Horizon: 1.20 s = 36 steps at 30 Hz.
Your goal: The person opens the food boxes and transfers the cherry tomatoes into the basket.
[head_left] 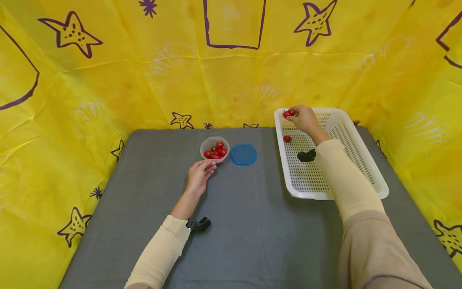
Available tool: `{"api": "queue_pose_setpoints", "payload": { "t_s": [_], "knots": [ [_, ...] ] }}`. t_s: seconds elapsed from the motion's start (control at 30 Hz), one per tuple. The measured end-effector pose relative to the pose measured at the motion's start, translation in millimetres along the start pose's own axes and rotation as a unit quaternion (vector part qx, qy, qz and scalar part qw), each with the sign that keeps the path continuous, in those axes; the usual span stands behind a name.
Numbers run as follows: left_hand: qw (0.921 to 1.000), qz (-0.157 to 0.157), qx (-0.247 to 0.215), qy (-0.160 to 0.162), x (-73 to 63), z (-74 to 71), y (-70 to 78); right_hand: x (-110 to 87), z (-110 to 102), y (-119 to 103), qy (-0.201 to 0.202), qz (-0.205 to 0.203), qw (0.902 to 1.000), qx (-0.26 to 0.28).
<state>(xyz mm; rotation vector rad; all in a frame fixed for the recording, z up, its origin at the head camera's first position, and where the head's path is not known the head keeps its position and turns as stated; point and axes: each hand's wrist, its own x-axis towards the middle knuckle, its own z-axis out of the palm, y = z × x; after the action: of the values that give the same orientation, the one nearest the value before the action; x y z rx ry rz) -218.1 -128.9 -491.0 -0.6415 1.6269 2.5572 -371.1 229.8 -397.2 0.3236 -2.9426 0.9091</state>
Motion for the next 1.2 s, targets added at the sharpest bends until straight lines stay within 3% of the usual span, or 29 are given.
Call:
{"api": "queue_pose_setpoints", "payload": {
  "t_s": [0.43,0.77,1.2],
  "knots": [
    [1.0000,-0.006,0.005,0.004,0.3,-0.1,0.6,-5.4,7,26,-0.010,0.033,0.9993,-0.017],
    [1.0000,-0.005,0.003,0.001,1.3,-0.2,0.1,-13.0,22,48,-0.041,0.058,0.9968,-0.038],
    [1.0000,-0.004,0.008,0.000,-0.3,-0.4,2.0,-16.9,31,52,-0.067,0.066,0.9938,-0.059]
  ]
}}
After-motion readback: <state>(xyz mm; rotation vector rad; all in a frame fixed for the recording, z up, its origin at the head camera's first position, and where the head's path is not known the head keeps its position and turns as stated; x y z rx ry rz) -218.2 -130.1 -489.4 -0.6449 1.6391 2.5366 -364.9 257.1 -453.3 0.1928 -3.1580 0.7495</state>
